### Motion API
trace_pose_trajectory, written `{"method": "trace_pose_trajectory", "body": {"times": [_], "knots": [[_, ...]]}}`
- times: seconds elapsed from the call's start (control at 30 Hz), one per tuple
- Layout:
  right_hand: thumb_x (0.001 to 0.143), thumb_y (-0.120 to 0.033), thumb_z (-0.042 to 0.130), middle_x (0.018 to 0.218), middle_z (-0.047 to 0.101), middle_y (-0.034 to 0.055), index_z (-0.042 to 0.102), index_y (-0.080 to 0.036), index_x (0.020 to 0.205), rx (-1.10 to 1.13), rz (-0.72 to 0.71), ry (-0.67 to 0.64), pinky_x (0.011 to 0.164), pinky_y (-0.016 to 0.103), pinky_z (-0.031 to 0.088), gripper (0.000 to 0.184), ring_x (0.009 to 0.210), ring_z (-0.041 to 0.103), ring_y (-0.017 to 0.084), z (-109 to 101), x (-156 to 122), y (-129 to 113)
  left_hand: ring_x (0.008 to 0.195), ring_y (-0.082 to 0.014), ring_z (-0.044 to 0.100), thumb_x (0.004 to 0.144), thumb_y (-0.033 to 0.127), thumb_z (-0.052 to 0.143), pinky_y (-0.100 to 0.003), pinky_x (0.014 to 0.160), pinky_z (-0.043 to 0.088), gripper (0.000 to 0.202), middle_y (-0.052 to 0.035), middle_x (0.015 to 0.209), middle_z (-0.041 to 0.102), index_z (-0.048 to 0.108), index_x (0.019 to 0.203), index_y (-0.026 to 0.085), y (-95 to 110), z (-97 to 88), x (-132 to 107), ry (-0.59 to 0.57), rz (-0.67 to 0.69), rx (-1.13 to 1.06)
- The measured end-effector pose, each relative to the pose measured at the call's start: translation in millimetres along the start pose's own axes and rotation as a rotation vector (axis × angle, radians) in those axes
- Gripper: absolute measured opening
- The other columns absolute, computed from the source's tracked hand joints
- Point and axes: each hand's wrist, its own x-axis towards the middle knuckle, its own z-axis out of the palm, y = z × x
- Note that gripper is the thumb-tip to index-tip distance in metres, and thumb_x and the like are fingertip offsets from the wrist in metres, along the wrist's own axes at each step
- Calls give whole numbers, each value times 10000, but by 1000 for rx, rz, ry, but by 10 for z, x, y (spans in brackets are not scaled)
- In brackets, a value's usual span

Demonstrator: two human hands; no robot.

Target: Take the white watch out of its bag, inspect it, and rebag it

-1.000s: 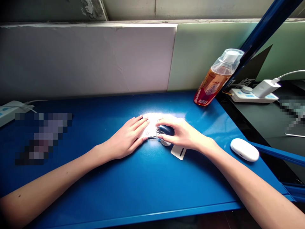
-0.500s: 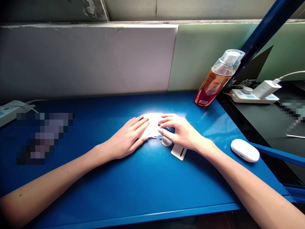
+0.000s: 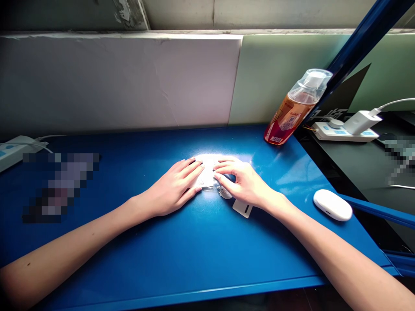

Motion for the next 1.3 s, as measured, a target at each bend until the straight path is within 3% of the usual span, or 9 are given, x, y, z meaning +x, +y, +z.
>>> {"method": "trace_pose_trajectory", "body": {"times": [0.13, 0.27, 0.5, 0.67, 0.9, 1.07, 1.3], "knots": [[907, -237, 631, 1134, 760, 126, 744, -158, 1041, -145, -206, -29, 979, 468, 575, 192, 1189, 646, 309, -5, -4, -29, 1405, -363, 406, 1045, 406, 378, -504, 1162, 327, 541, -209, 1483, 493, 464, 1438, 44, -6, 7, 3, 20, 5, -8], [944, -184, 548, 1113, 750, 154, 724, -126, 1002, -243, -275, -54, 984, 486, 570, 194, 1182, 643, 318, 3, -10, -64, 1399, -360, 411, 1044, 398, 382, -508, 1160, 334, 533, -212, 1474, 502, 472, 1430, 41, -7, 8, 4, 23, 9, -16], [981, -175, 501, 1103, 763, 110, 708, -154, 1038, -159, -184, -15, 1046, 463, 543, 216, 1224, 632, 283, 41, -12, -126, 1413, -352, 402, 1039, 403, 394, -510, 1162, 333, 527, -200, 1482, 498, 459, 1446, 75, -5, 0, 0, 15, -5, -36], [1000, -209, 479, 1243, 720, 103, 685, -164, 1144, -140, -136, -55, 1094, 466, 510, 255, 1335, 551, 277, 55, -35, -145, 1410, -360, 405, 1038, 402, 395, -525, 1153, 342, 534, -207, 1483, 495, 456, 1448, 64, 5, 1, 2, 11, -10, -38], [998, -176, 417, 1356, 620, 238, 600, -53, 1284, -379, -173, -117, 1081, 550, 502, 362, 1352, 521, 355, 113, -105, -222, 1399, -366, 417, 1038, 403, 395, -515, 1161, 334, 537, -208, 1469, 511, 483, 1423, 39, 7, 12, 0, 8, -4, -4], [1009, -178, 384, 1393, 588, 257, 581, -3, 1308, -405, -156, -143, 1125, 512, 468, 399, 1386, 483, 351, 131, -124, -257, 1401, -367, 413, 1036, 401, 402, -504, 1166, 324, 540, -198, 1481, 502, 480, 1425, 35, 4, 16, 0, 2, -2, 16], [1028, -337, 396, 1507, 427, 319, 447, 80, 1419, -494, -97, -203, 1157, 537, 406, 574, 1452, 355, 392, 206, -201, -348, 1397, -355, 423, 1041, 410, 393, -490, 1153, 347, 530, -182, 1463, 527, 488, 1420, 51, -4, 6, 2, 1, 2, 10]]}}
